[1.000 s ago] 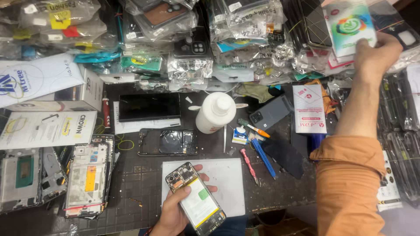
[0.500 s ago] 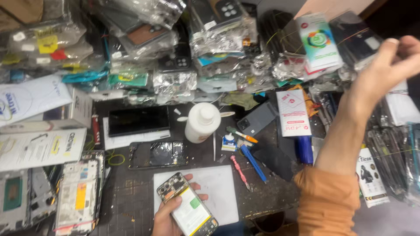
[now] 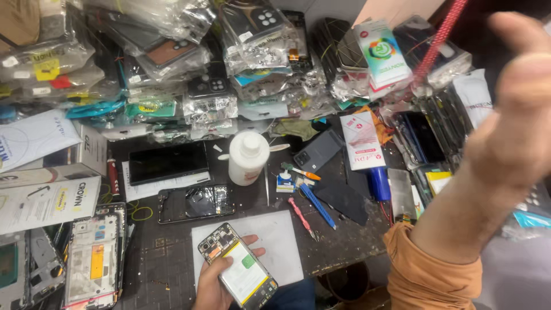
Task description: The person handles a disassembled smartphone, connects a charger to test it, then picks up a white smartphone and uses a prying tool and a plastic card to separate the back cover. The person works at a cluttered repair bench with various tools and parts visible.
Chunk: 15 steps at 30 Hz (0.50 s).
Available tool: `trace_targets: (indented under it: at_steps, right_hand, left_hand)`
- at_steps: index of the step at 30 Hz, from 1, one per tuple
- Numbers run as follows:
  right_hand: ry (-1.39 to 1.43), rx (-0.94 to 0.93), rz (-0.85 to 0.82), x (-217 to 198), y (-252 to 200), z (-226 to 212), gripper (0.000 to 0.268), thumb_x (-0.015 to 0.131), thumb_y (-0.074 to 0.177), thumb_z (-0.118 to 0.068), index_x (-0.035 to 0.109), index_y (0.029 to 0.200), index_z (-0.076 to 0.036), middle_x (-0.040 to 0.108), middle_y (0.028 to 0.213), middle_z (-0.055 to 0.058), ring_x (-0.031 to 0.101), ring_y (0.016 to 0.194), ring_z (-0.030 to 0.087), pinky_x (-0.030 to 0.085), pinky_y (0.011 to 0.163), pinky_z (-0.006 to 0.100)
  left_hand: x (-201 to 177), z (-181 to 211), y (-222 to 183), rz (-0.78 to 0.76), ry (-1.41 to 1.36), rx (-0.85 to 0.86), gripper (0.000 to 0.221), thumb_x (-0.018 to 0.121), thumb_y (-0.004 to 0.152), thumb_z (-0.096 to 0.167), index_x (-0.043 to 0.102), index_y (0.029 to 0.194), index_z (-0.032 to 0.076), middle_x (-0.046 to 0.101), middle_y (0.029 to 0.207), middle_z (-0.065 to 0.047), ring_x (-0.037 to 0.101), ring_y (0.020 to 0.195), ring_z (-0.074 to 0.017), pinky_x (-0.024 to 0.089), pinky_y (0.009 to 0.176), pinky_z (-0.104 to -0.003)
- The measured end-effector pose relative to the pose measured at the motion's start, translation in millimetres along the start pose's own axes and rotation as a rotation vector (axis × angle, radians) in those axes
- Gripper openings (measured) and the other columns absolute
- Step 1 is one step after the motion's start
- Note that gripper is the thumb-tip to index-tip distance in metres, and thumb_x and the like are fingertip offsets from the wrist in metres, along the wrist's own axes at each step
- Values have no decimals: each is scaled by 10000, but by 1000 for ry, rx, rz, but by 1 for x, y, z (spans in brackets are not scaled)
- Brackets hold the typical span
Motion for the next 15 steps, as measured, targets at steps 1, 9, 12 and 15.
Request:
trace_targets:
  at_steps: [1,9,12,15]
  right_hand:
    - [67,30,-12,8,3,-5,261,542,1209,-160,566,1387,29,611,1288,95,573,1181,175,451,1091,304]
    - [-126,54,-89,85,31,23,246,703,1154,-116,530,1042,19,540,921,28,523,824,114,440,751,276]
    - [105,125,-46,95,35,42,242,675,1143,-92,498,1008,5,500,861,35,463,750,125,413,701,291]
    - [501,244,11,95,35,52,184,648,1100,-127,522,988,-52,565,778,40,538,662,146,460,652,318]
  left_hand:
    - [2,-1,-1,-9,6,-12,654,439,743,71,408,1373,-100,592,1331,-382,643,1174,-538,612,853,-612]
    - [12,0,-9,-50,99,-8,570,429,816,74,453,1351,-123,602,1363,-345,646,1217,-487,601,910,-560]
    - [16,4,-12,-66,118,-5,573,428,826,75,461,1363,-122,609,1374,-335,644,1230,-474,598,919,-548]
    - [20,6,-14,-71,136,-12,570,428,826,76,459,1365,-108,612,1381,-319,644,1241,-462,601,925,-550]
Point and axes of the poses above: each hand's wrist, its own y-axis towards the middle knuckle, its own x-axis out of the palm, z = x × y, the point moved 8 cm from there along y, towards the middle knuckle
